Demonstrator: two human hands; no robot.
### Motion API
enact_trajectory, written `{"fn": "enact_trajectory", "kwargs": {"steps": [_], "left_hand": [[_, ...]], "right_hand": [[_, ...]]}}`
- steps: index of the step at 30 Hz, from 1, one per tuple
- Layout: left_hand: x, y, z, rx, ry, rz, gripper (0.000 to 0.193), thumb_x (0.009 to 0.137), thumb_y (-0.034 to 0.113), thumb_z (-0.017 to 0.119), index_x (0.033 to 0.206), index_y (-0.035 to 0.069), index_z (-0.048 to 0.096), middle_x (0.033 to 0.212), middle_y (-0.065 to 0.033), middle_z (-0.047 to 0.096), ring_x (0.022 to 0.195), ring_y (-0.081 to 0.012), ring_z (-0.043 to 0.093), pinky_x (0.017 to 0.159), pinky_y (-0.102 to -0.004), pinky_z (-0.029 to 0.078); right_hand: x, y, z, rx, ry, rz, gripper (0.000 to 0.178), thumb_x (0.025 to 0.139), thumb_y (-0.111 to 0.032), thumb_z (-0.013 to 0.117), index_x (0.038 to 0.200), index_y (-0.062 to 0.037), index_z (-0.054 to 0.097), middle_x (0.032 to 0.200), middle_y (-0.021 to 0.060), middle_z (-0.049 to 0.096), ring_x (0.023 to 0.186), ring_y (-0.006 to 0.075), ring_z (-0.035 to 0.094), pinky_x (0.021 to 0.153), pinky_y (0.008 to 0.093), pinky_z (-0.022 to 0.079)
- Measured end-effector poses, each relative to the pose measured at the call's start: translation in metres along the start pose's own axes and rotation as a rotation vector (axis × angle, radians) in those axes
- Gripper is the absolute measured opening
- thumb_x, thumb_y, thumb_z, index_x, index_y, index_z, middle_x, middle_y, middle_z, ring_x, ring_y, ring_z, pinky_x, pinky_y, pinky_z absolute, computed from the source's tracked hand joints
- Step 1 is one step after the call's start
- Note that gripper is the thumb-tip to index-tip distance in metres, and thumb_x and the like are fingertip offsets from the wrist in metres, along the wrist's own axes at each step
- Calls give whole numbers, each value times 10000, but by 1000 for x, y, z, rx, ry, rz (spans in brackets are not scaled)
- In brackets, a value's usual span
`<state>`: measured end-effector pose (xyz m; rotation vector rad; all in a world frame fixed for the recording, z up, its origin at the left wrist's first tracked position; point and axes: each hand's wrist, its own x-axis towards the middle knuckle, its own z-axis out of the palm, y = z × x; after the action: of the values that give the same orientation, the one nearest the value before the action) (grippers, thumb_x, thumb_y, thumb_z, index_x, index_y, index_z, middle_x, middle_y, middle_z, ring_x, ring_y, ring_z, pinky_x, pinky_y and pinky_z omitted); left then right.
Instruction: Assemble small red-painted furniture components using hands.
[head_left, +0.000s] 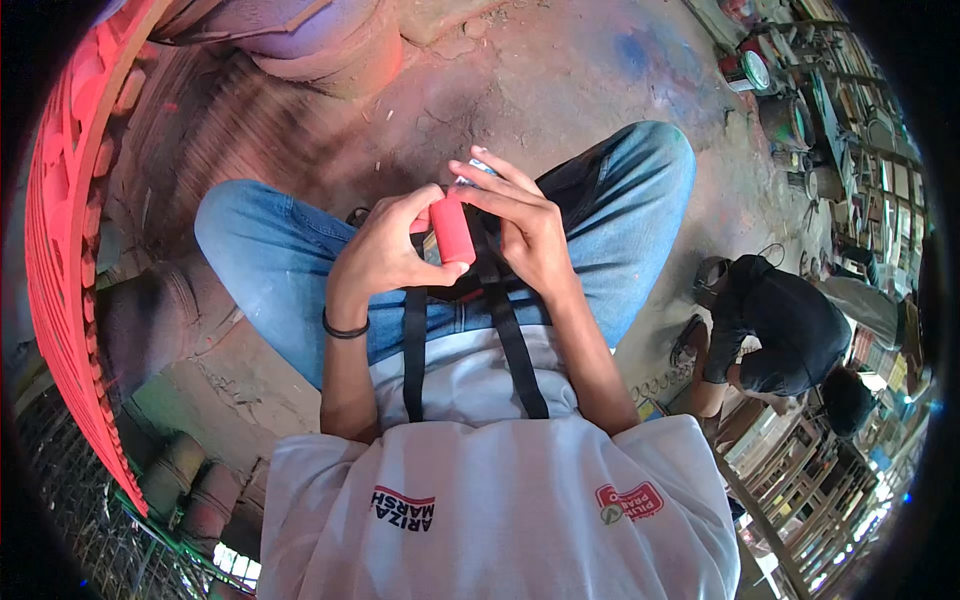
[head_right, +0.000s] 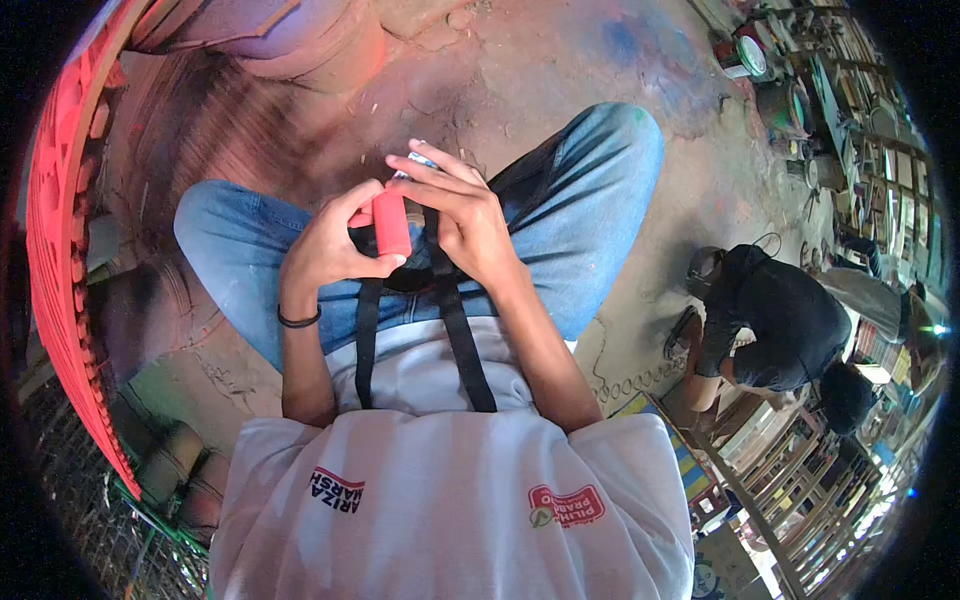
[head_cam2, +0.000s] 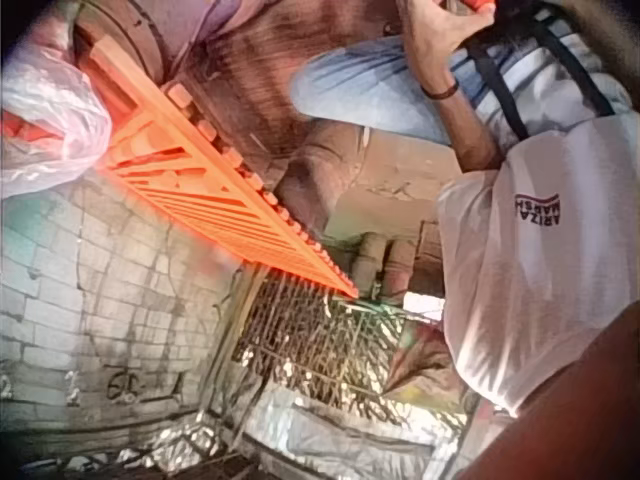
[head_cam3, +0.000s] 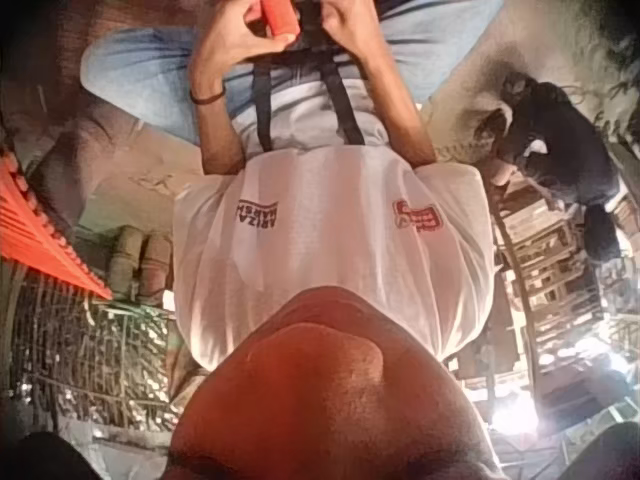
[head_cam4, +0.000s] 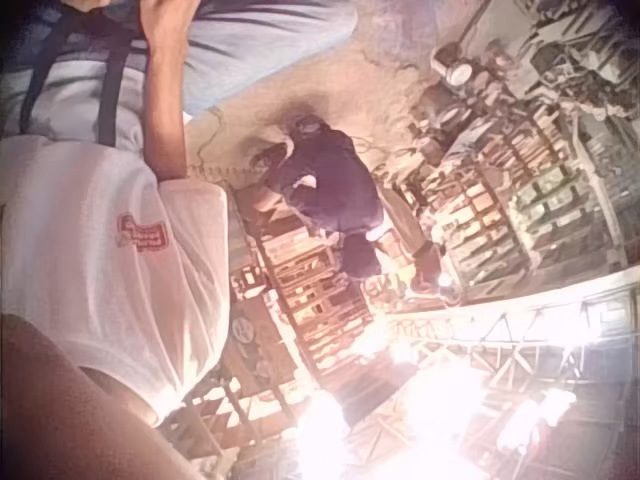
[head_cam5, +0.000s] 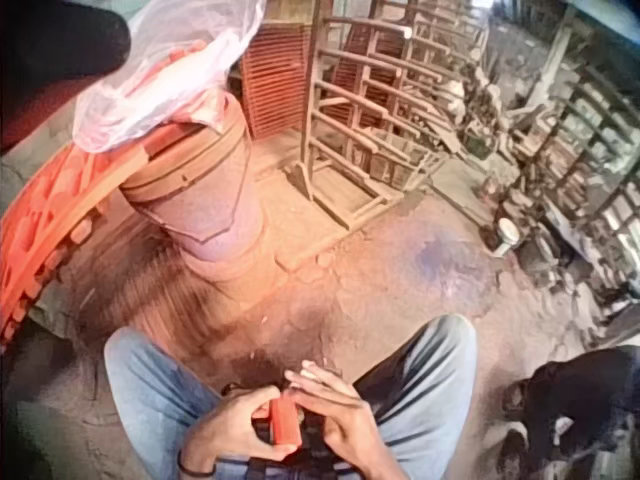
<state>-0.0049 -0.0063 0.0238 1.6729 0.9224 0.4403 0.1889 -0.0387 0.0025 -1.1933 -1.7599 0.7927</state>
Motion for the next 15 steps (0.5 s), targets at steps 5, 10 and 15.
{"fn": "enact_trajectory", "kwargs": {"steps": [5,10,15], "left_hand": [[3,-8,2,-39,0,45,511,582,170,824,940,-50,534,801,-160,623,731,-212,631,783,-345,527],[2,-13,-1,-6,-63,-14,476,583,154,821,917,-34,538,765,-112,584,683,-163,544,695,-296,482],[-1,-18,5,-86,6,37,434,585,137,812,883,-16,537,732,-51,529,659,-108,455,606,-259,417]], "right_hand": [[-1,3,2,-6,-39,-30,486,622,166,459,1001,-27,693,1211,72,647,1254,316,507,1011,425,410],[-6,4,2,-51,-83,-41,489,620,153,474,1011,-39,696,1211,42,650,1254,302,507,971,417,416],[-8,-7,-5,-48,-173,-37,497,611,134,486,1022,-51,696,1212,32,651,1254,294,508,932,413,423]]}}
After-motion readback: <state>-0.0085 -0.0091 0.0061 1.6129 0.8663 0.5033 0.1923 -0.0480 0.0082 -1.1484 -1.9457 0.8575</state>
